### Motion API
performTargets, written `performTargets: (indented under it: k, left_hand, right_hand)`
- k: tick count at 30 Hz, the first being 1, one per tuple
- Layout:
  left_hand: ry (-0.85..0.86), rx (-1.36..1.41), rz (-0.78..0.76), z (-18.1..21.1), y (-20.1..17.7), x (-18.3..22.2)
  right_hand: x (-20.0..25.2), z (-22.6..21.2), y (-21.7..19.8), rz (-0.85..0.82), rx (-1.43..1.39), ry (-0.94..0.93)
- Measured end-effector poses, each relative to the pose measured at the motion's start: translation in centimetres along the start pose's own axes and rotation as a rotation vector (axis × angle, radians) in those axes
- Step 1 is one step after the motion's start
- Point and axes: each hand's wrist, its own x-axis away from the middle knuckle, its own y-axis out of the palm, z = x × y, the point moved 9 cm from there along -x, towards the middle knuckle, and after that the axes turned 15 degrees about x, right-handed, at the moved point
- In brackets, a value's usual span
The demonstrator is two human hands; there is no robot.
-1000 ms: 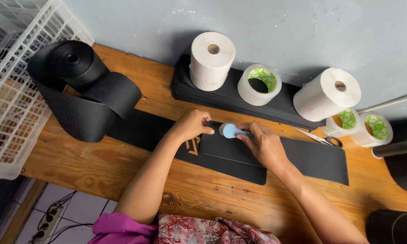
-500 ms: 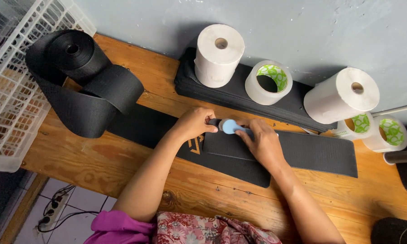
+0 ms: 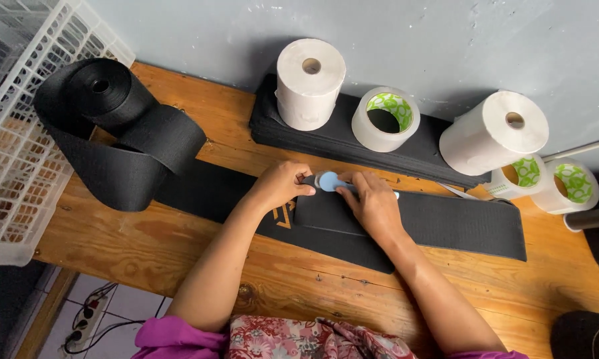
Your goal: Measuring, cutting, and marking black fabric strips on a workbench.
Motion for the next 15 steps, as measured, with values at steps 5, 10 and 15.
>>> performTargets:
  k: [5, 10, 15]
  left_hand:
    - [0.006, -0.005, 0.01, -0.4, 0.0, 0.1]
    - [0.007, 0.007, 0.003, -0.5, 0.2, -0.1]
    - [-0.018, 0.037, 0.004, -0.2, 0.0, 0.2]
  right_hand:
    - [0.1, 2.4, -0.2, 0.037, 0.059, 0.031]
    - [-0.8, -2.0, -2.7, 0.036, -0.056, -0.049]
    - [0.1, 2.2, 0.3, 0.084, 0.064, -0.023]
